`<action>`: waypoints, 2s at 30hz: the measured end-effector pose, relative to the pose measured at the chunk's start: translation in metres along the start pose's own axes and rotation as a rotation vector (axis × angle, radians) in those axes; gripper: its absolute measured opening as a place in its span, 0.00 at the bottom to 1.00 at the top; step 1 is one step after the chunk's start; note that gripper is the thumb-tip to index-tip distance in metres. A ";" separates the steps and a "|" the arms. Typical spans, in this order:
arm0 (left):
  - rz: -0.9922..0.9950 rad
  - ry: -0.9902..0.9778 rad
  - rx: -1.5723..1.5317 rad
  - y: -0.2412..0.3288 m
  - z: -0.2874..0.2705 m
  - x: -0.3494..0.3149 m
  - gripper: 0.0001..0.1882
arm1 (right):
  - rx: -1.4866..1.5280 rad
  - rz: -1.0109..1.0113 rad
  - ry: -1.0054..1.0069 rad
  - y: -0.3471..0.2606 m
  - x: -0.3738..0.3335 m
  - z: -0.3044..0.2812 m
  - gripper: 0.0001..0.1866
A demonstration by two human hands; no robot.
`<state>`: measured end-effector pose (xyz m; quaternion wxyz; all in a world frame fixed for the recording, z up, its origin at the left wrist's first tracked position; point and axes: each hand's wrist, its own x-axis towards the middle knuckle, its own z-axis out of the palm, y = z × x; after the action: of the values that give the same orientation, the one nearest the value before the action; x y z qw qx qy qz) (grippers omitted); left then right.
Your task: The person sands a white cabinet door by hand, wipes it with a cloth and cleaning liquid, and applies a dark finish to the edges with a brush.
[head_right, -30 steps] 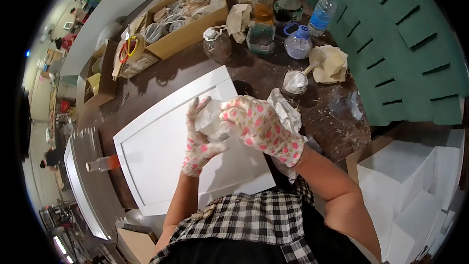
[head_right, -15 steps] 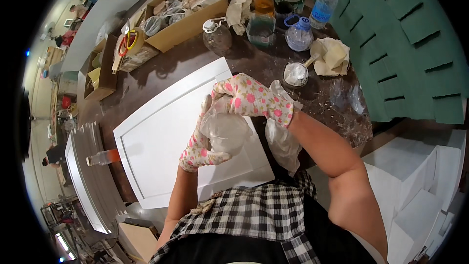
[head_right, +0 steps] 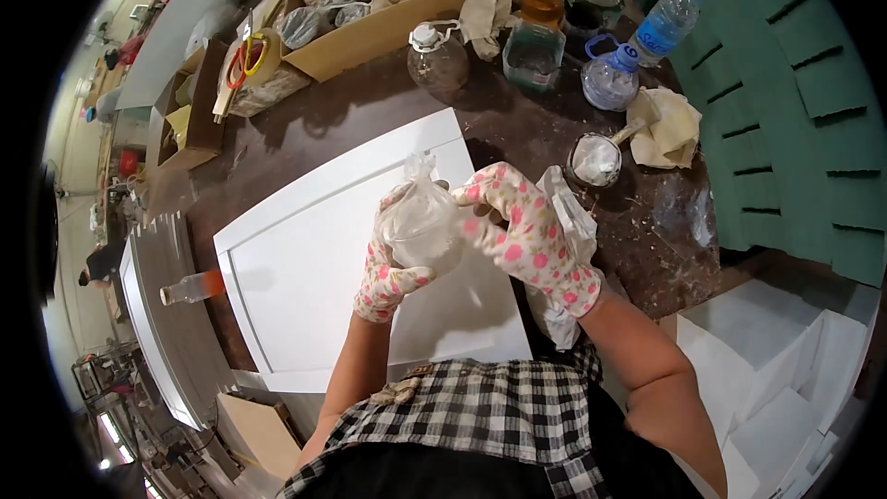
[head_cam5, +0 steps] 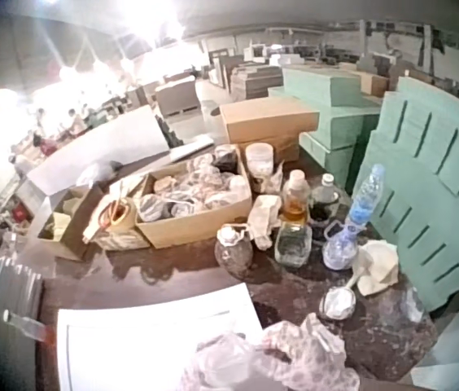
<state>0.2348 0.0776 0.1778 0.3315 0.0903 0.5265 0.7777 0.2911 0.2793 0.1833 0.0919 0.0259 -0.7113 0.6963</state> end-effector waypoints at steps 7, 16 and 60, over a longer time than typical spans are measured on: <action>-0.025 -0.123 0.028 0.001 -0.001 -0.001 0.62 | 0.085 0.302 -0.103 0.002 0.023 -0.014 0.04; -0.157 -0.083 0.079 -0.013 -0.011 -0.003 0.58 | -0.423 0.202 -0.352 -0.022 0.069 -0.037 0.11; 0.030 0.043 -0.027 -0.029 -0.009 -0.076 0.57 | 0.339 0.632 -0.133 -0.047 -0.058 -0.013 0.16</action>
<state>0.3003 0.0313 0.1647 0.3096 0.0769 0.5216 0.7913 0.3569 0.2853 0.2201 -0.1800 -0.1352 -0.5629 0.7953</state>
